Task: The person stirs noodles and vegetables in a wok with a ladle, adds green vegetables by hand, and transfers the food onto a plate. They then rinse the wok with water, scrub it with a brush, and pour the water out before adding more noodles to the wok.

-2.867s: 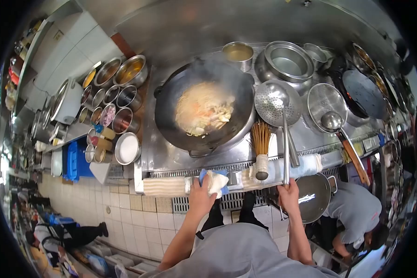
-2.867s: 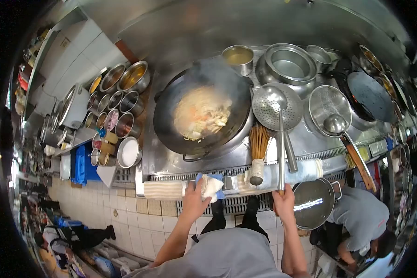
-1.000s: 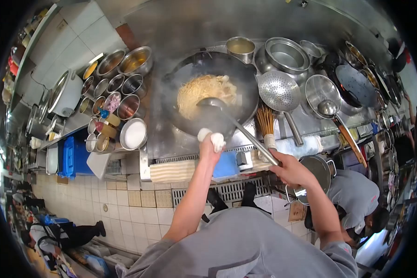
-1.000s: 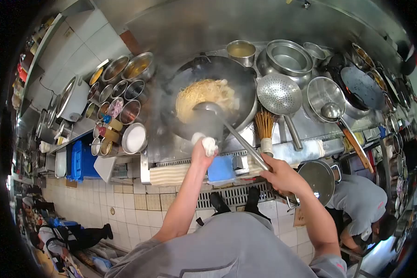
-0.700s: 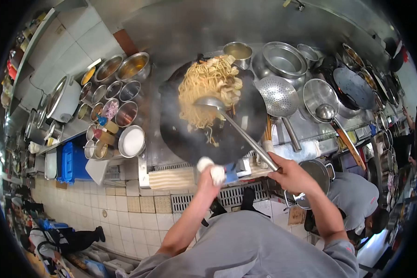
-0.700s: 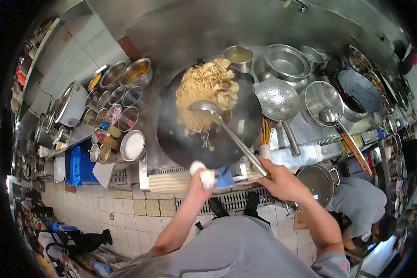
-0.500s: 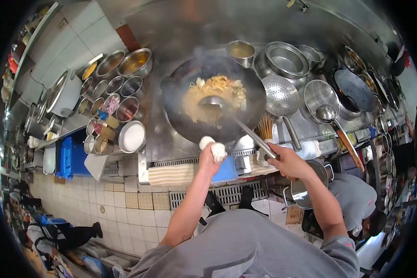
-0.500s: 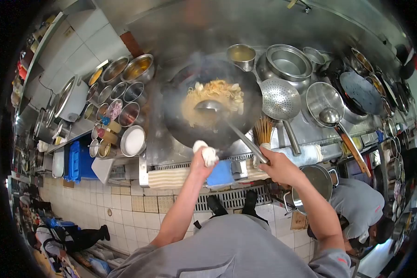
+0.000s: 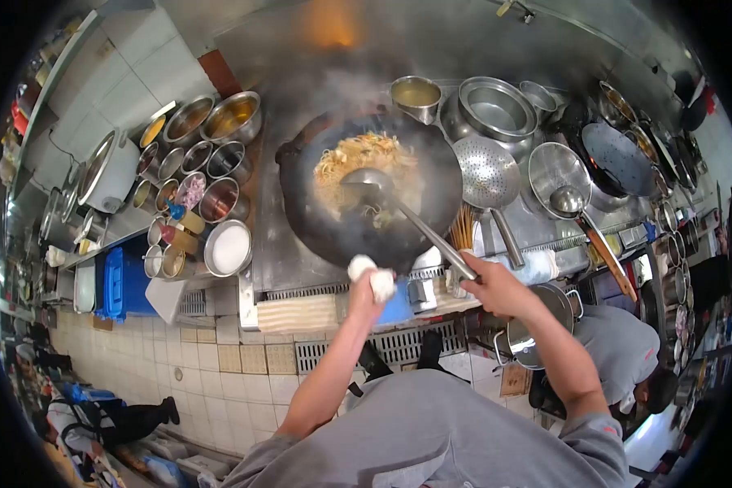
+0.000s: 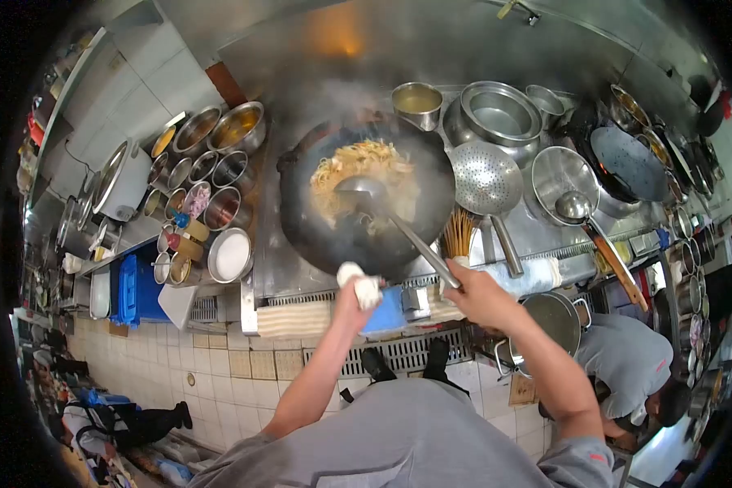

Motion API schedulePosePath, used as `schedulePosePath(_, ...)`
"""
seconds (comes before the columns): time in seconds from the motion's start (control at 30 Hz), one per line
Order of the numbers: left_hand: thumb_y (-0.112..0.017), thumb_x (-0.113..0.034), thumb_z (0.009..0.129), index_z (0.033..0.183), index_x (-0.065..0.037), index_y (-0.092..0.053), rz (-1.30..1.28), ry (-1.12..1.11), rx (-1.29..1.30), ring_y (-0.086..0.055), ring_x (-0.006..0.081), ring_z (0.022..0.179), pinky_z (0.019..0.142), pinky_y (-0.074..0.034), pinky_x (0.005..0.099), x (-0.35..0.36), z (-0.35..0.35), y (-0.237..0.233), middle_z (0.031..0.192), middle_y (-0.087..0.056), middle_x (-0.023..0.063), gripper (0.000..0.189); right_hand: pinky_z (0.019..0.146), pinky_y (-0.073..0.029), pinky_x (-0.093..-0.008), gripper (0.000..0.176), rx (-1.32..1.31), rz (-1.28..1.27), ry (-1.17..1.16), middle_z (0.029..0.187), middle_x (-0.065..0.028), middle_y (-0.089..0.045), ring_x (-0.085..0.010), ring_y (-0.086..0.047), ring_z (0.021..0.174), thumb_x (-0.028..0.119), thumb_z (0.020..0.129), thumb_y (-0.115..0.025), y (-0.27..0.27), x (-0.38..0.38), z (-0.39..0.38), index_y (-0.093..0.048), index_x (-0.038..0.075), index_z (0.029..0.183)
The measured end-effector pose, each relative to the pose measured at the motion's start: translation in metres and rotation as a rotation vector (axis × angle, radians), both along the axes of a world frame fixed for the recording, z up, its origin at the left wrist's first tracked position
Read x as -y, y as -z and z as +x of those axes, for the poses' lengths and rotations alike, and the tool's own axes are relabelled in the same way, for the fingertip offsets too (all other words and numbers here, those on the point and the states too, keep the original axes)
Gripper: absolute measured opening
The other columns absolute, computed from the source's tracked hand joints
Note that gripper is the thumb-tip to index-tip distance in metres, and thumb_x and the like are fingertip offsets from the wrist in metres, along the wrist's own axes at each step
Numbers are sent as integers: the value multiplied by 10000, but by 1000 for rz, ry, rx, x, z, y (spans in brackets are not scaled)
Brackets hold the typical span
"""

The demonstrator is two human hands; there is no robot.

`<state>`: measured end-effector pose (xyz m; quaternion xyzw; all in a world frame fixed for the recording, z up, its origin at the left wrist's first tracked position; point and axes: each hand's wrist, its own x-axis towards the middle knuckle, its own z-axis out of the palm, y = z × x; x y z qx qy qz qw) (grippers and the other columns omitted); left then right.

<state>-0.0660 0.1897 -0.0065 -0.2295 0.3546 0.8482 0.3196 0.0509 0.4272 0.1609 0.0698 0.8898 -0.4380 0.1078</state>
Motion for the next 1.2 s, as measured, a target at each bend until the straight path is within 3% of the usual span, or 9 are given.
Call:
schedulePosePath(0.07,-529,-162,857,1016,-85,-560,-42,-35,10,-649,272,769,555,-497,383,8,36,14,883,-658,137,179,764,-481,-493,568,-39,121,28,866,-317,-631,-484,-615,851,137,866,-609,-4,9,-3,-410,4,1381)
schedulePosePath(0.23,-502,-157,853,964,-95,-540,-4,-81,68,-633,255,665,492,-480,357,20,20,-22,808,-654,138,133,738,-484,-470,592,2,60,-32,859,-308,-632,-466,-627,821,101,849,-624,-56,4,32,-405,-6,1389)
schedulePosePath(0.3,-502,-186,870,903,-116,-545,14,-47,65,-605,237,621,464,-465,356,14,-22,-25,771,-638,102,89,733,-485,-462,582,269,75,-30,875,-306,-631,-457,-628,819,104,846,-631,-99,8,45,-424,-8,1379)
schedulePosePath(0.5,-483,-237,927,900,-77,-590,18,25,-4,-588,252,582,477,-457,359,2,-74,-3,746,-640,110,195,694,-483,-437,568,83,208,-17,797,-279,-626,-412,-649,765,99,846,-633,-44,-6,38,-436,-12,1367)
schedulePosePath(0.53,-494,-233,918,891,-70,-594,-9,-42,21,-579,263,554,462,-449,357,-3,-79,2,735,-635,113,193,588,-484,-384,578,-173,230,-70,690,-200,-626,-310,-645,619,110,860,-633,7,-20,31,-426,-5,1388)
schedulePosePath(0.67,-506,-217,896,894,-77,-592,-25,19,-6,-584,268,546,440,-438,362,-1,-88,9,731,-639,121,164,390,-376,-265,612,160,-371,400,628,-17,-511,-87,-472,474,107,882,-631,7,9,6,-388,17,1436)
schedulePosePath(0.87,-534,-262,896,914,-98,-589,-29,19,-26,-625,268,614,453,-440,348,2,-86,7,752,-646,111,174,392,-373,-261,658,-46,-508,460,714,-20,-558,-110,-481,463,15,842,-636,72,63,-56,-361,24,1439)
schedulePosePath(1.0,-548,-385,919,1009,-117,-573,-1,120,-63,-668,254,731,468,-456,330,27,-66,-4,868,-669,102,284,373,-342,-246,647,140,-968,429,648,-4,-494,-90,-437,430,26,868,-597,20,38,-52,-338,68,1459)
schedulePosePath(1.2,-514,-394,954,1147,-64,-523,-25,99,-31,-681,254,796,530,-515,353,64,15,-12,954,-673,133,382,387,-391,-261,485,-84,-637,301,622,-10,-499,-104,-467,428,34,854,-619,42,4,-121,-471,22,1317)
